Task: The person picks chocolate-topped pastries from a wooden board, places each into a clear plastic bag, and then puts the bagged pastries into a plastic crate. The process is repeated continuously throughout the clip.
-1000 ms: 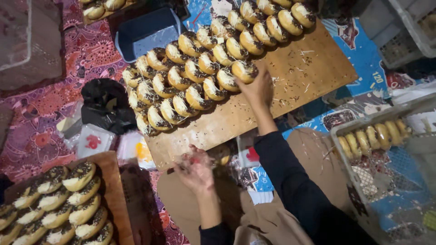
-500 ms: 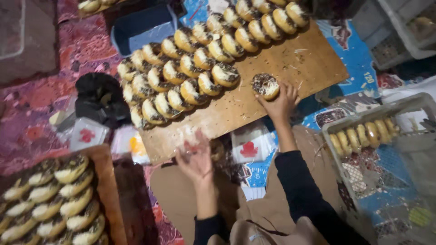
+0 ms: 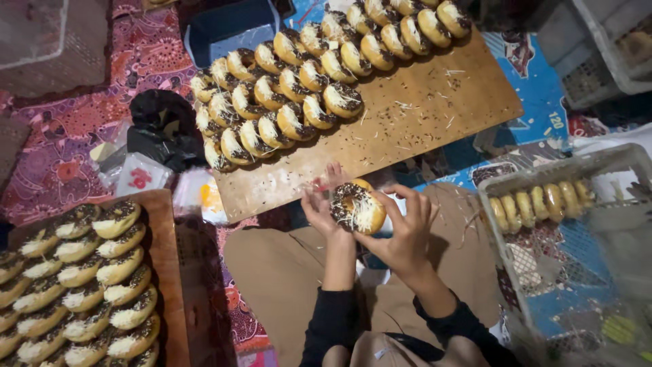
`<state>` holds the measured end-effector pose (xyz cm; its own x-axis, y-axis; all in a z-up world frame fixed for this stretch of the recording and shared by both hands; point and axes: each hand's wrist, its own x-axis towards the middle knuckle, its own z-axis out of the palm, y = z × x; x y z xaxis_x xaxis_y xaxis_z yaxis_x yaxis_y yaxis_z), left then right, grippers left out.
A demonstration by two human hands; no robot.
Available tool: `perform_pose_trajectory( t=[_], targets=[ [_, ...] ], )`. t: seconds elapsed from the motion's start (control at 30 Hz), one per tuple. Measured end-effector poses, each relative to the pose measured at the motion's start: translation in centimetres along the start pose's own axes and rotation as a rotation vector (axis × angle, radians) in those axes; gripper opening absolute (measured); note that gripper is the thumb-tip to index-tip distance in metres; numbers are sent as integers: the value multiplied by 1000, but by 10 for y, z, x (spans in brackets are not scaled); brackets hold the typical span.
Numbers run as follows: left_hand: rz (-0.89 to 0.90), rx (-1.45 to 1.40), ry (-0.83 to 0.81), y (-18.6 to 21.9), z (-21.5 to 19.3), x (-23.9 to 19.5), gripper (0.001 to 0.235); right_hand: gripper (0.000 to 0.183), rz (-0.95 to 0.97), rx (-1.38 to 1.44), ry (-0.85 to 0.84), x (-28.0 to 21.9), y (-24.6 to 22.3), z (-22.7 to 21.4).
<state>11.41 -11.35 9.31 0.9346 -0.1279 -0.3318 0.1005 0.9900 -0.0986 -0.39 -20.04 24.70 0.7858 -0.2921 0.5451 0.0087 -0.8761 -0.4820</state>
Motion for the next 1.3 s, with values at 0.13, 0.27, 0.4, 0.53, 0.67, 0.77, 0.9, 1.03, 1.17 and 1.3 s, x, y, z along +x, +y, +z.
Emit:
perform_pose_trajectory(
  t=[0.13,0.27,0.4,0.53,0.67,0.77,0.9,1.03,1.17,1.3],
  targets=[
    [-25,53,-187,-2,15,-21,53,78,-24,-56,-37,12,1,8],
    [-64,184,-403,-5,40,-39,80,86,7,89,-28,11,-5,29],
    [-162,173,-464,-11,57,-53,93,86,93,67,-21,16,-16,49],
    [-163,194,-484,-3,54,-57,101,79,52,159,-239,19,-2,54],
    [-111,281,-465,16,47,-51,102,51,216,823,-402,6,13,53],
    [-267,380,-528,15,26,-58,94,32,318,1120,-128,-11,15,58],
    [24,515,-158,20,2,-74,76,20,83,685,-99,-5,22,60],
    [211,1161,-412,48,18,-64,39,35,-271,611,-765,35,44,41],
    [312,2052,-791,73,74,-65,21,45,-119,771,-793,50,46,1],
    [697,2022,-1062,76,131,-101,18,31,67,984,-670,53,35,-28]
  ],
)
